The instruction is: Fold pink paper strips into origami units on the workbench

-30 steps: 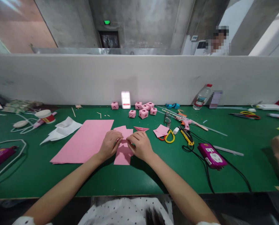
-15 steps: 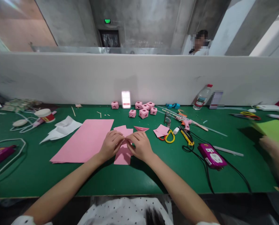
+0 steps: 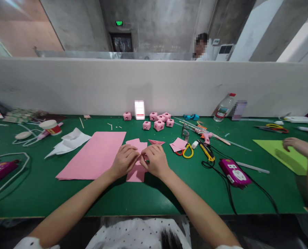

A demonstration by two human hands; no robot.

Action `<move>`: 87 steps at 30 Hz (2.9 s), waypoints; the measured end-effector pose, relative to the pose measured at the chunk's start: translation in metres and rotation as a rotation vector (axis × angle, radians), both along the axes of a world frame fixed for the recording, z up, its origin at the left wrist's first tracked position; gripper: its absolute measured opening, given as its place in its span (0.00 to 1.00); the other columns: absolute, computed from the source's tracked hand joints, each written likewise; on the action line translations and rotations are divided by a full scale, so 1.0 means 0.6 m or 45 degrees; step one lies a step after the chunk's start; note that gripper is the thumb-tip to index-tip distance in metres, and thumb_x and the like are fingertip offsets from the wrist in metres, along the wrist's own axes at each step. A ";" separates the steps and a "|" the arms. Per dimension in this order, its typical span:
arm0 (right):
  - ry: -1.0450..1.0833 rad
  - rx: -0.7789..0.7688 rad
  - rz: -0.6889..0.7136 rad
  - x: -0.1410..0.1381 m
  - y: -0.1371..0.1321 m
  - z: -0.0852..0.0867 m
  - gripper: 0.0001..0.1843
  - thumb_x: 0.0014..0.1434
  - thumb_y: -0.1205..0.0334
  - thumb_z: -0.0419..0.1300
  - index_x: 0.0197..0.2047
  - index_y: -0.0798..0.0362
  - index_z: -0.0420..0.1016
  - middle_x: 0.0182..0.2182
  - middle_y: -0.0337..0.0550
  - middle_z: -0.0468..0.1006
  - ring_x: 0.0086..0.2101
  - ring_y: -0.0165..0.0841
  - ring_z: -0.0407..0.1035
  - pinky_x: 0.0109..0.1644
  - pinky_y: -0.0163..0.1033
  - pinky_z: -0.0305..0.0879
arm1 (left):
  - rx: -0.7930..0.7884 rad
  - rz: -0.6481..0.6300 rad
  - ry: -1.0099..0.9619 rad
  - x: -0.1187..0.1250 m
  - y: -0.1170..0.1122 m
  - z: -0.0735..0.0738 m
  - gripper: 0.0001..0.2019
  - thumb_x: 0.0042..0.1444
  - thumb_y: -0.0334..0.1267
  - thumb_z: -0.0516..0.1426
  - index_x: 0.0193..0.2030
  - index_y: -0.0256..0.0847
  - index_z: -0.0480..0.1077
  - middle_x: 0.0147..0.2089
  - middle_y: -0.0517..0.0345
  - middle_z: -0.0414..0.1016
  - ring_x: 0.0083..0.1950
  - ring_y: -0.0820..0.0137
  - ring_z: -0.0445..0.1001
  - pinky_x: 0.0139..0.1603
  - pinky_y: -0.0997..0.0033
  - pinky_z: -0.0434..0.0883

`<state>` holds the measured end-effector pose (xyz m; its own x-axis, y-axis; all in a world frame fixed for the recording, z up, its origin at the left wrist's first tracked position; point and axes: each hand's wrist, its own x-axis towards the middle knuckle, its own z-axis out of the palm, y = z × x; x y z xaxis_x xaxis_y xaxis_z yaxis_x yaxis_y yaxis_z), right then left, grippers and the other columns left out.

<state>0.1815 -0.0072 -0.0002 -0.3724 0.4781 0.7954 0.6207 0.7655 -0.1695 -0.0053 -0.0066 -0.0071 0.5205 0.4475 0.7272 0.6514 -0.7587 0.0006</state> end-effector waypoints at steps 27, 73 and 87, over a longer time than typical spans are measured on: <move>0.092 -0.052 -0.196 0.027 0.018 0.004 0.02 0.57 0.67 0.57 0.34 0.51 0.69 0.31 0.43 0.76 0.36 0.39 0.69 0.45 0.46 0.60 | -0.017 0.014 -0.084 -0.007 0.000 0.009 0.04 0.60 0.31 0.53 0.37 0.41 0.69 0.35 0.53 0.75 0.46 0.63 0.71 0.51 0.57 0.65; 0.153 -0.113 -0.046 0.022 0.012 -0.001 0.07 0.63 0.71 0.50 0.40 0.52 0.67 0.35 0.46 0.75 0.40 0.38 0.68 0.42 0.43 0.62 | -0.060 0.100 -0.221 -0.016 0.006 0.001 0.03 0.53 0.29 0.54 0.31 0.41 0.65 0.33 0.55 0.72 0.44 0.62 0.70 0.48 0.59 0.65; 0.082 -0.177 0.065 0.003 0.001 -0.014 0.07 0.64 0.67 0.51 0.41 0.51 0.70 0.34 0.45 0.77 0.35 0.35 0.71 0.40 0.39 0.67 | -0.076 0.051 -0.196 -0.009 0.003 0.005 0.01 0.57 0.31 0.54 0.35 0.40 0.66 0.37 0.53 0.72 0.45 0.63 0.69 0.49 0.60 0.64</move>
